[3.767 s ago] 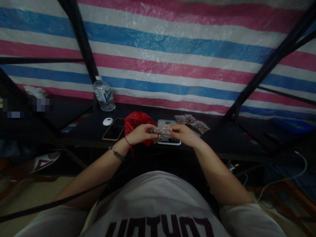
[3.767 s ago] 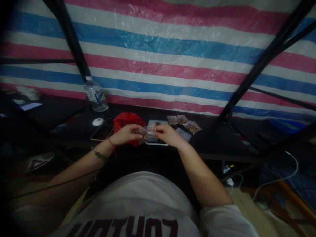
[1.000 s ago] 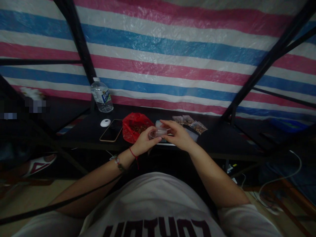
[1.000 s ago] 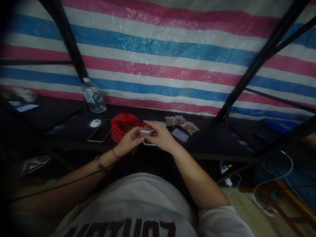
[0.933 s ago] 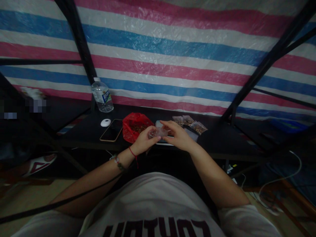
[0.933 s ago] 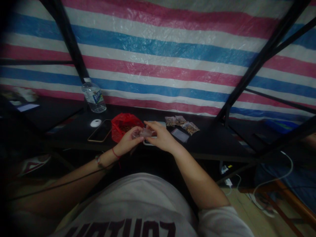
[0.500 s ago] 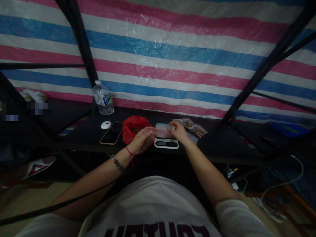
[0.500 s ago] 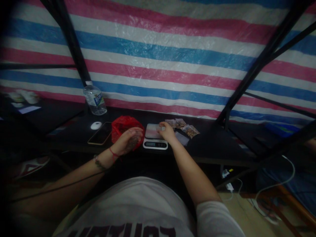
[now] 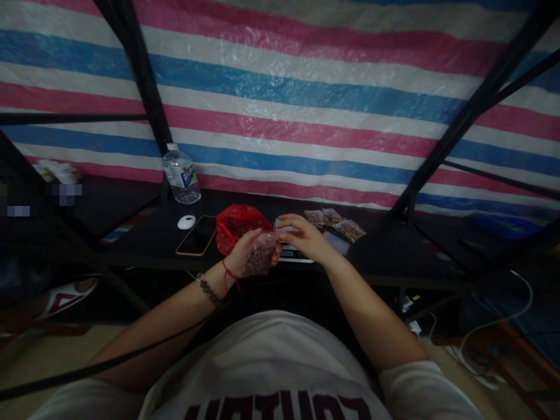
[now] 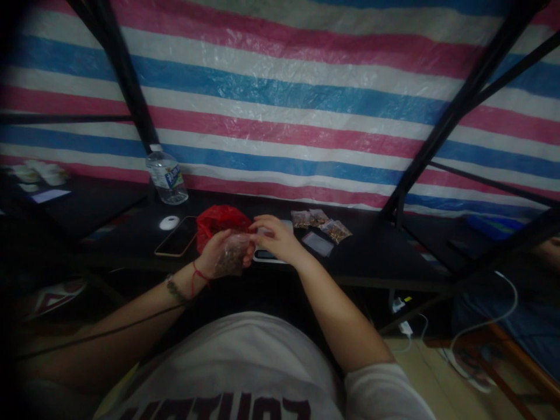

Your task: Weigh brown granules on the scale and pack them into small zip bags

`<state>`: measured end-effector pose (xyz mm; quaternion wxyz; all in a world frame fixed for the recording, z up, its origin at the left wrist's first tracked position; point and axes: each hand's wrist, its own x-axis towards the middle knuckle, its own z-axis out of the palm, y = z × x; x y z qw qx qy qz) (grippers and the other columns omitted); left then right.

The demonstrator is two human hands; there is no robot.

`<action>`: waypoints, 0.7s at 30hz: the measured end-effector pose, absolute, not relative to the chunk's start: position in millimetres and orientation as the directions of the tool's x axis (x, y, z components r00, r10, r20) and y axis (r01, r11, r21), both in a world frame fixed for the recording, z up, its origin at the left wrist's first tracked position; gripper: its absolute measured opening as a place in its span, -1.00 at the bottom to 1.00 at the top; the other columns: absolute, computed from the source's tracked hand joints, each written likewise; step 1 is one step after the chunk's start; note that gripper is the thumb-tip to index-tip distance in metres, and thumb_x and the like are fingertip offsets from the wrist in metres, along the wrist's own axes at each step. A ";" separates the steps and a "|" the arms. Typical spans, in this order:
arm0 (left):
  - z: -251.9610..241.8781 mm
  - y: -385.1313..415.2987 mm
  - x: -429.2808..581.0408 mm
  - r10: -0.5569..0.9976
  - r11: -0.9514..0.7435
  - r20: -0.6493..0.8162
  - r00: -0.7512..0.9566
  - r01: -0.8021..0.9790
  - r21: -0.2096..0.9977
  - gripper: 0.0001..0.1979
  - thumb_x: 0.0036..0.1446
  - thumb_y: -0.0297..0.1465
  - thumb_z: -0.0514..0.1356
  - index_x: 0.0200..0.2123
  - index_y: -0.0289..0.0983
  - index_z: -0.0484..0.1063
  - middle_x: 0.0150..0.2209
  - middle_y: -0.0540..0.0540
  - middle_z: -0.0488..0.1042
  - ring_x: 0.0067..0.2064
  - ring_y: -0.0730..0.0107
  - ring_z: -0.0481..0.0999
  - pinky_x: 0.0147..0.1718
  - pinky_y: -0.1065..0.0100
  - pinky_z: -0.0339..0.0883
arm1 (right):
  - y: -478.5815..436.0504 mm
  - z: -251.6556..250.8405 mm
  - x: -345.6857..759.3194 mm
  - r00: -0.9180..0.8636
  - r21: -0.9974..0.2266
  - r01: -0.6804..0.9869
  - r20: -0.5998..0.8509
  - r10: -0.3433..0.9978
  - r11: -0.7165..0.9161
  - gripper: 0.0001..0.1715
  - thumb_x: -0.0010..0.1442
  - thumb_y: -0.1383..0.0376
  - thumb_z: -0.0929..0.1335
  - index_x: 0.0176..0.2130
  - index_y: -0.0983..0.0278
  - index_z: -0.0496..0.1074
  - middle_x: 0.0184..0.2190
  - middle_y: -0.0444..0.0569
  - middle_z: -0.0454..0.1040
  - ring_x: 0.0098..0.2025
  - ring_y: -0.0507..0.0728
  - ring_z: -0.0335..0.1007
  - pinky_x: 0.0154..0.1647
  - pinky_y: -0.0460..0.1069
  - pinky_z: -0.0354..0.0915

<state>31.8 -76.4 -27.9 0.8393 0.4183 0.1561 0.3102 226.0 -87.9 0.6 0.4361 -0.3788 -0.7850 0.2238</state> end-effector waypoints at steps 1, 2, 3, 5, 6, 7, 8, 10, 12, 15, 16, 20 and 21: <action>-29.1 -77.6 32.3 0.627 0.474 -0.005 0.779 -0.376 0.796 -0.51 0.02 -0.01 0.10 -0.28 -0.35 0.47 -0.44 -0.15 0.47 -0.45 0.33 0.42 -0.42 0.33 0.28 | -97.6 5.5 221.5 -0.392 -0.658 0.410 0.497 0.774 0.631 -0.78 0.13 0.24 0.38 -0.18 0.20 0.48 0.05 0.04 0.35 0.13 0.16 0.26 0.09 0.09 0.24; -30.5 -78.8 32.8 0.594 0.491 -0.005 0.804 -0.357 0.795 -0.50 0.01 -0.01 0.11 -0.30 -0.36 0.47 -0.44 -0.16 0.49 -0.44 0.31 0.45 -0.40 0.32 0.30 | -106.0 9.3 218.6 -0.434 -0.644 0.421 0.475 0.766 0.638 -0.83 0.12 0.27 0.39 -0.21 0.22 0.49 0.04 0.05 0.35 0.11 0.16 0.28 0.09 0.10 0.23; -32.0 -80.0 33.3 0.555 0.503 -0.002 0.832 -0.335 0.797 -0.50 0.01 -0.01 0.11 -0.31 -0.38 0.47 -0.43 -0.17 0.50 -0.41 0.29 0.47 -0.38 0.32 0.31 | -113.0 12.0 217.4 -0.465 -0.634 0.432 0.453 0.760 0.642 -0.87 0.12 0.29 0.39 -0.25 0.23 0.49 0.04 0.06 0.36 0.10 0.16 0.29 0.10 0.10 0.22; -34.0 -82.8 34.5 0.494 0.496 0.022 0.869 -0.303 0.814 -0.47 0.02 0.01 0.13 -0.31 -0.41 0.47 -0.39 -0.21 0.53 -0.35 0.24 0.51 -0.32 0.30 0.33 | -122.7 15.0 219.3 -0.500 -0.633 0.439 0.417 0.759 0.637 -0.95 0.14 0.33 0.38 -0.33 0.26 0.49 0.03 0.07 0.36 0.06 0.15 0.33 0.10 0.10 0.22; -34.4 -84.2 35.3 0.480 0.476 0.037 0.876 -0.296 0.828 -0.45 0.02 0.02 0.13 -0.29 -0.42 0.48 -0.37 -0.22 0.54 -0.33 0.22 0.53 -0.28 0.29 0.34 | -125.5 15.7 221.8 -0.507 -0.636 0.441 0.406 0.760 0.634 -0.95 0.14 0.34 0.38 -0.36 0.26 0.49 0.03 0.06 0.36 0.06 0.15 0.33 0.10 0.10 0.22; -34.2 -85.5 36.2 0.485 0.444 0.051 0.873 -0.296 0.845 -0.43 0.02 0.03 0.14 -0.26 -0.42 0.48 -0.34 -0.23 0.55 -0.30 0.21 0.53 -0.25 0.28 0.34 | -127.0 16.1 224.9 -0.504 -0.637 0.443 0.404 0.763 0.630 -0.95 0.14 0.34 0.38 -0.37 0.26 0.48 0.03 0.05 0.37 0.05 0.14 0.34 0.10 0.10 0.21; -33.6 -86.6 37.3 0.510 0.396 0.067 0.857 -0.303 0.867 -0.43 0.02 0.02 0.16 -0.22 -0.41 0.48 -0.30 -0.23 0.56 -0.27 0.20 0.53 -0.22 0.27 0.34 | -127.5 16.3 228.3 -0.490 -0.643 0.444 0.409 0.770 0.624 -0.96 0.13 0.33 0.39 -0.37 0.25 0.48 0.02 0.03 0.38 0.04 0.14 0.34 0.09 0.09 0.23; -31.8 -87.4 40.0 0.598 0.239 0.097 0.795 -0.293 0.926 -0.48 -0.02 -0.05 0.25 -0.16 -0.37 0.49 -0.21 -0.20 0.56 -0.21 0.21 0.53 -0.17 0.28 0.33 | -125.9 16.6 234.7 -0.424 -0.667 0.436 0.440 0.792 0.604 -0.96 0.10 0.32 0.40 -0.39 0.25 0.48 -0.04 0.02 0.43 -0.02 0.14 0.38 0.00 0.07 0.28; -30.5 -86.3 42.9 0.696 0.061 0.116 0.709 -0.219 0.974 -0.55 -0.08 -0.18 0.35 -0.16 -0.34 0.50 -0.17 -0.15 0.55 -0.17 0.25 0.51 -0.13 0.30 0.32 | -121.9 16.3 240.1 -0.329 -0.696 0.419 0.483 0.812 0.583 -0.94 0.07 0.31 0.42 -0.42 0.27 0.48 -0.17 0.01 0.48 -0.13 0.13 0.41 -0.14 0.02 0.32; -31.0 -82.4 46.1 0.778 -0.062 0.104 0.620 -0.089 0.994 -0.63 -0.11 -0.27 0.38 -0.23 -0.35 0.52 -0.24 -0.12 0.57 -0.22 0.29 0.52 -0.15 0.30 0.34 | -114.3 13.8 244.8 -0.222 -0.747 0.412 0.474 0.852 0.522 -0.90 0.01 0.28 0.44 -0.44 0.28 0.49 -0.31 -0.01 0.50 -0.32 0.08 0.40 -0.32 -0.03 0.31; -31.6 -81.4 46.6 0.794 -0.077 0.102 0.600 -0.067 0.995 -0.65 -0.11 -0.26 0.37 -0.25 -0.35 0.52 -0.28 -0.11 0.57 -0.25 0.29 0.52 -0.18 0.29 0.35 | -112.0 12.4 245.3 -0.181 -0.773 0.405 0.456 0.871 0.489 -0.87 -0.01 0.27 0.45 -0.40 0.28 0.50 -0.32 -0.02 0.50 -0.36 0.06 0.39 -0.35 -0.04 0.30; -32.1 -80.6 46.2 0.813 -0.171 0.167 0.558 -0.046 0.984 -0.67 -0.08 -0.25 0.35 -0.28 -0.36 0.52 -0.31 -0.11 0.58 -0.28 0.28 0.54 -0.22 0.29 0.38 | -106.3 7.2 242.6 -0.110 -0.895 0.283 0.328 0.938 0.346 -0.64 -0.05 0.23 0.46 -0.20 0.28 0.49 -0.39 -0.08 0.48 -0.45 0.02 0.34 -0.44 -0.08 0.27; -31.8 -80.9 45.8 0.808 -0.182 0.182 0.560 -0.056 0.982 -0.67 -0.07 -0.25 0.35 -0.26 -0.35 0.52 -0.29 -0.12 0.58 -0.26 0.27 0.55 -0.21 0.28 0.39 | -105.7 6.5 241.3 -0.135 -0.910 0.259 0.297 0.945 0.323 -0.67 -0.04 0.21 0.45 -0.24 0.30 0.49 -0.44 -0.09 0.46 -0.48 0.02 0.32 -0.46 -0.08 0.24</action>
